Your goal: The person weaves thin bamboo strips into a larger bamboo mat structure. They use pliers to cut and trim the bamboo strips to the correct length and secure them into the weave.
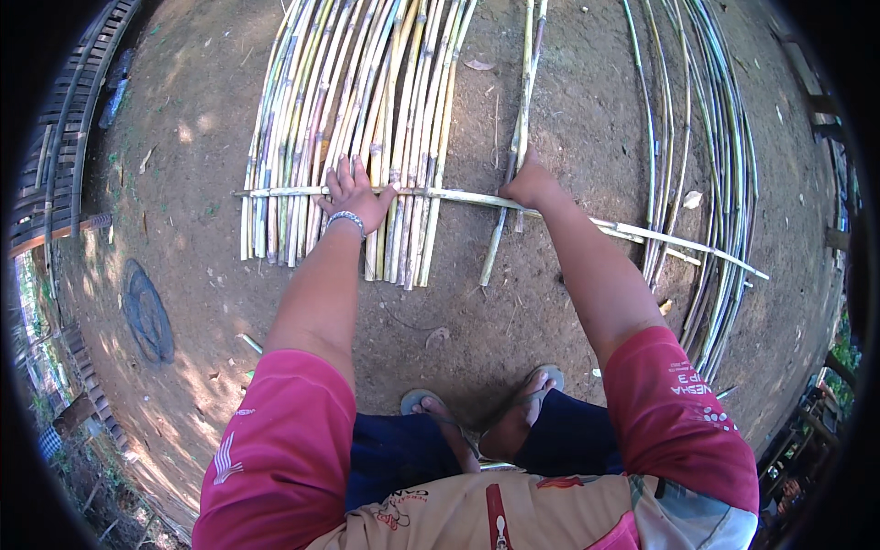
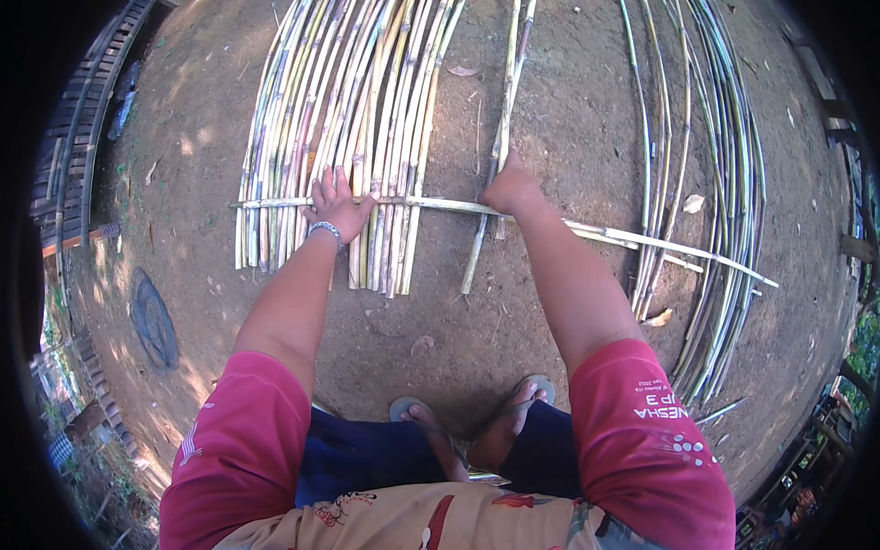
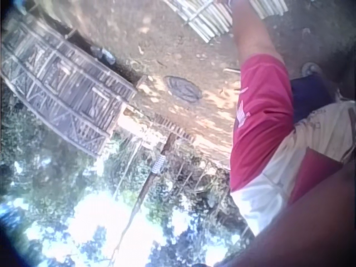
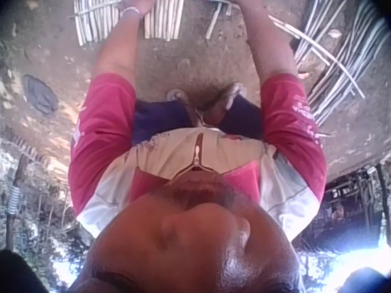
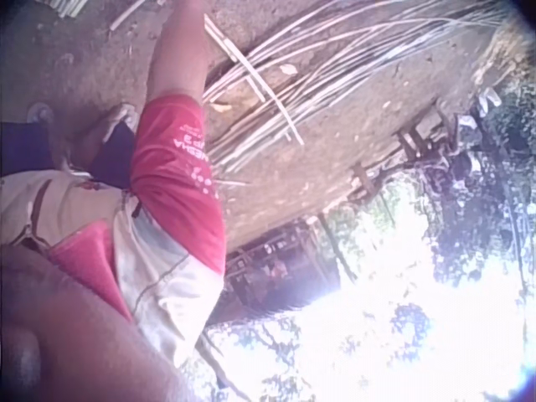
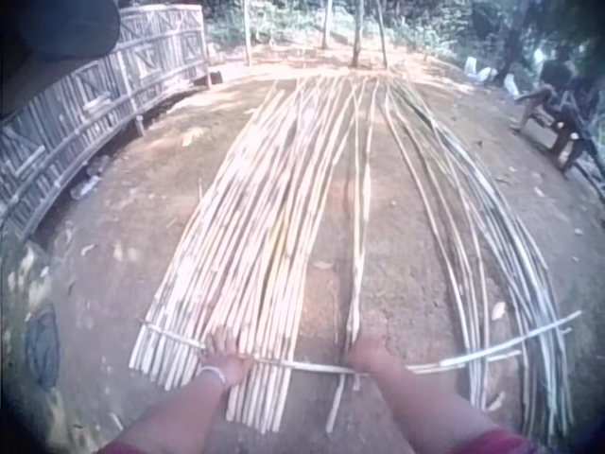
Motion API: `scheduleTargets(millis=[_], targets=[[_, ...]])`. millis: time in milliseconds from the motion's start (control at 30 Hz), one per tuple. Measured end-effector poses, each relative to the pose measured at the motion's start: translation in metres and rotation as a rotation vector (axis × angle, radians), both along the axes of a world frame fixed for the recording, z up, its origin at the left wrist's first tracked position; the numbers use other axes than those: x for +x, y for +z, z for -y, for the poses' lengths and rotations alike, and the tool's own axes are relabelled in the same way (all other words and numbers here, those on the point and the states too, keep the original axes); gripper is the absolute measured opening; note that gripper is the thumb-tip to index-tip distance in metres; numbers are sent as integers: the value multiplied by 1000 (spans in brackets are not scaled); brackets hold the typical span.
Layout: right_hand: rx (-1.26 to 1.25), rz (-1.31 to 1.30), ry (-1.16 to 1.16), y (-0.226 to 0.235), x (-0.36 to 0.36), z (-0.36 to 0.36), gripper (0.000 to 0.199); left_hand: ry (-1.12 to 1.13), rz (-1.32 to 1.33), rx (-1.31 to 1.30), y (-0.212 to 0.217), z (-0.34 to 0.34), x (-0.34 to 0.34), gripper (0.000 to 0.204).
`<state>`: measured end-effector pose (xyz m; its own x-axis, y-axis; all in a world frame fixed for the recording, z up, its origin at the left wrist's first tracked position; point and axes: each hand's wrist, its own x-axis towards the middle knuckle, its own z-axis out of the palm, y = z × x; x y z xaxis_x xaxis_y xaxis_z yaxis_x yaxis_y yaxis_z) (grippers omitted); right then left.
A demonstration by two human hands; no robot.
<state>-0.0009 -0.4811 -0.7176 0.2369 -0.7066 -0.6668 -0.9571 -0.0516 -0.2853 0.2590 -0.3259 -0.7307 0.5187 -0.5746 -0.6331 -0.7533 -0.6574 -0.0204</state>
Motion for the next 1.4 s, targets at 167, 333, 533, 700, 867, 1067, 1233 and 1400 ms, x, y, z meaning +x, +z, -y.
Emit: scheduleTargets(millis=[167,333,533,700,867,1067,1233,1400], targets=[[-38,-100,-2,-16,-1,1,92,-10,-3,-3,2,2,-3,97],[-77,-164,62,-12,3,-3,70,-14,-6,1,1,1,0,95],[-60,-256,152,-11,8,0,77,-14,-5,-12,3,-1,-1,95],[-74,-307,76,-6,18,-7,75,-8,1,-22,2,-2,0,94],[-137,-362,79,-6,24,-9,75,8,-6,-35,7,1,-2,93],[-77,-491,153,-2,37,0,83,17,-28,-13,11,4,-3,92],[-113,-337,231,-5,25,2,76,15,-9,-23,7,1,0,91],[-155,-31,130,0,-8,35,67,19,-19,-24,7,2,1,92]])
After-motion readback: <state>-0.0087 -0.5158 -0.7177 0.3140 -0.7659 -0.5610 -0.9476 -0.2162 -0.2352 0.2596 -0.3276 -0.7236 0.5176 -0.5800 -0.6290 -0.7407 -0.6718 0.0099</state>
